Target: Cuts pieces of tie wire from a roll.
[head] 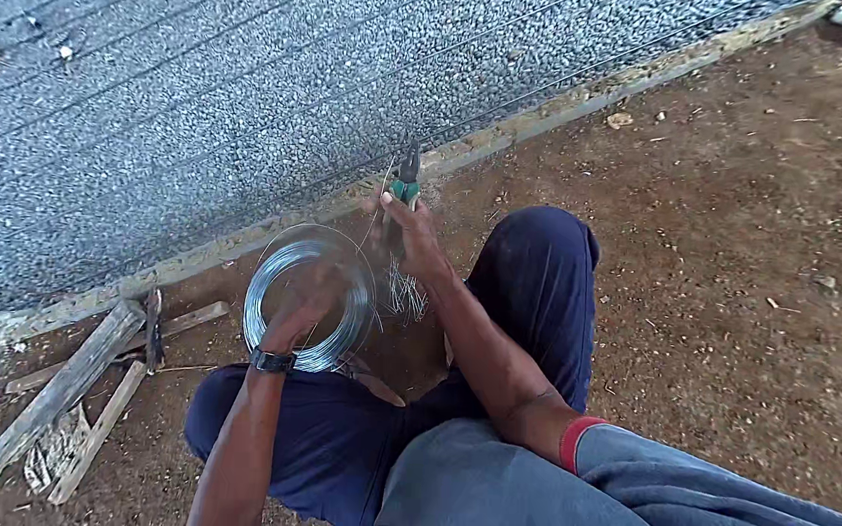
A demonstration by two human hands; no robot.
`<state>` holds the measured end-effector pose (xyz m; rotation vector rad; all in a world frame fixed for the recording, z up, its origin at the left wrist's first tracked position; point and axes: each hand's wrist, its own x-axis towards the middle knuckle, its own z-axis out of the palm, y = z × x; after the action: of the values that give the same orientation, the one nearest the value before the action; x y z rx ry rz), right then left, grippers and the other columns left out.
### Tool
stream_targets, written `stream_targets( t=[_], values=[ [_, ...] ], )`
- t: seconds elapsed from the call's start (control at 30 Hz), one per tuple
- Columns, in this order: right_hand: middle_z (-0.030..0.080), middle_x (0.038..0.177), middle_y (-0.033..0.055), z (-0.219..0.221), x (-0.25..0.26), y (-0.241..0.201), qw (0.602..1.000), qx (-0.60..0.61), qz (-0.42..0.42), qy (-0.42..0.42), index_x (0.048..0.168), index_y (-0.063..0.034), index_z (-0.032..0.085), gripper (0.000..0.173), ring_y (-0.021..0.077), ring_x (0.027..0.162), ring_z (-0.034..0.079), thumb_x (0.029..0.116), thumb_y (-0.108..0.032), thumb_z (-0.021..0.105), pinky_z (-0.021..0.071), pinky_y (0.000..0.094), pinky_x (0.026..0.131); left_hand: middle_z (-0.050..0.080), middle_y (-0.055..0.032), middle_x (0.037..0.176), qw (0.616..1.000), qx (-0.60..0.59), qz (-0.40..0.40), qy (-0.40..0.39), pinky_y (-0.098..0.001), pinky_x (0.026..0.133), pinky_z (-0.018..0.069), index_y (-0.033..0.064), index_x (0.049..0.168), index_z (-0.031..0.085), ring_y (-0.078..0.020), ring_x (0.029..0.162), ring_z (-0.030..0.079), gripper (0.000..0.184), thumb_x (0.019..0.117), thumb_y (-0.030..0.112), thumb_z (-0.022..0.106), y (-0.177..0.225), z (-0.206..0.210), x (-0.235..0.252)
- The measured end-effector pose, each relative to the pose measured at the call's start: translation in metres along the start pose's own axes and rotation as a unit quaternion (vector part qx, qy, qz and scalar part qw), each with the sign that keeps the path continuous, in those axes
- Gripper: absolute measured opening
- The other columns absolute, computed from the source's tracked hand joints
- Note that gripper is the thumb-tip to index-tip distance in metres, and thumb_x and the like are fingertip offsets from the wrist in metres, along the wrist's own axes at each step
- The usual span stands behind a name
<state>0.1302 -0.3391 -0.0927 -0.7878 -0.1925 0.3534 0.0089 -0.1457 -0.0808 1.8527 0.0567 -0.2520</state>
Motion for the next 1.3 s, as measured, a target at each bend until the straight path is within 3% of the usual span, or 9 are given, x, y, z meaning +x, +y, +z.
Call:
stream_targets(
  t=[0.33,0.47,0.53,0.57,0.63,0.73,0.9,1.3],
  values=[
    [0.071,0.095,0.0186,-0.006,0.003,-0.011,1.0,-0.004,0.02,0.006,0.133,-0.0008,0.054,0.036,0.0223,0.06,0.066,0.1085,-0.027,0.052,0.0588,0.0352,0.051,0.07,-0.011,0.092,0.997,-0.013,-0.053,-0.062,-0.0309,0.07,0.0576,0.0059,0.12,0.064,-0.0173,0.074,0.067,0.022,0.1037,0.017,0.054,0.004,-0.01,-0.007],
    [0.068,0.09,0.0169,-0.002,0.001,-0.014,1.0,0.0,0.016,0.006,0.131,-0.0009,0.053,0.033,0.0225,0.058,0.065,0.1081,-0.025,0.053,0.0595,0.0367,0.051,0.067,-0.0106,0.09,0.997,-0.059,-0.039,-0.031,-0.0292,0.067,0.0556,0.0102,0.129,0.062,-0.0166,0.072,0.063,0.028,0.1039,0.022,0.056,0.01,-0.001,-0.004],
    [0.068,0.088,0.0144,0.001,-0.011,-0.014,0.999,-0.019,0.037,0.006,0.129,-0.0064,0.056,0.034,0.0205,0.057,0.063,0.1074,-0.033,0.054,0.0582,0.0351,0.051,0.066,-0.0097,0.088,0.997,-0.079,-0.025,0.004,-0.0256,0.06,0.0519,0.0155,0.137,0.059,-0.0144,0.067,0.06,0.033,0.1044,0.021,0.058,0.01,0.005,-0.002],
    [0.068,0.087,0.0107,0.003,-0.02,-0.014,0.997,-0.048,0.059,0.011,0.127,-0.014,0.058,0.036,0.0173,0.056,0.062,0.1056,-0.043,0.055,0.0565,0.0325,0.05,0.066,-0.0089,0.088,0.997,-0.078,-0.02,0.019,-0.0247,0.058,0.05,0.0184,0.14,0.058,-0.0136,0.065,0.058,0.036,0.1045,0.023,0.058,0.011,0.008,0.0],
    [0.068,0.088,0.0084,0.002,-0.017,-0.011,0.995,-0.065,0.071,0.015,0.125,-0.0174,0.06,0.039,0.0157,0.058,0.062,0.1031,-0.049,0.057,0.0563,0.0318,0.052,0.066,-0.0079,0.088,0.997,-0.066,0.007,0.037,-0.0251,0.056,0.0477,0.0164,0.139,0.06,-0.0136,0.065,0.057,0.035,0.1046,0.022,0.058,0.01,0.011,0.004],
    [0.069,0.088,0.0156,0.001,-0.003,-0.01,0.998,-0.018,0.053,0.006,0.125,-0.0054,0.057,0.035,0.0214,0.061,0.065,0.1062,-0.035,0.056,0.0595,0.036,0.058,0.065,-0.0078,0.086,0.997,-0.062,0.036,0.039,-0.0255,0.055,0.0468,0.0126,0.134,0.065,-0.0141,0.063,0.056,0.032,0.1043,0.02,0.058,0.011,0.012,0.007],
    [0.069,0.087,0.0187,0.005,-0.002,-0.014,0.999,-0.002,0.054,0.01,0.124,0.0018,0.054,0.032,0.0223,0.058,0.065,0.1069,-0.026,0.055,0.0592,0.0358,0.055,0.064,-0.0082,0.084,0.993,-0.096,0.056,0.028,-0.0239,0.053,0.0451,0.0117,0.132,0.067,-0.0135,0.062,0.054,0.03,0.1033,0.016,0.059,0.009,0.011,0.006],
    [0.068,0.088,0.0181,0.007,-0.002,-0.011,0.998,0.021,0.05,0.006,0.128,0.0022,0.05,0.034,0.024,0.058,0.065,0.1065,-0.024,0.055,0.0595,0.0388,0.055,0.063,-0.0085,0.081,0.993,-0.093,0.058,0.038,-0.0233,0.051,0.0444,0.0123,0.135,0.065,-0.0131,0.06,0.054,0.033,0.1024,0.015,0.059,0.008,0.01,0.004]
  ],
)
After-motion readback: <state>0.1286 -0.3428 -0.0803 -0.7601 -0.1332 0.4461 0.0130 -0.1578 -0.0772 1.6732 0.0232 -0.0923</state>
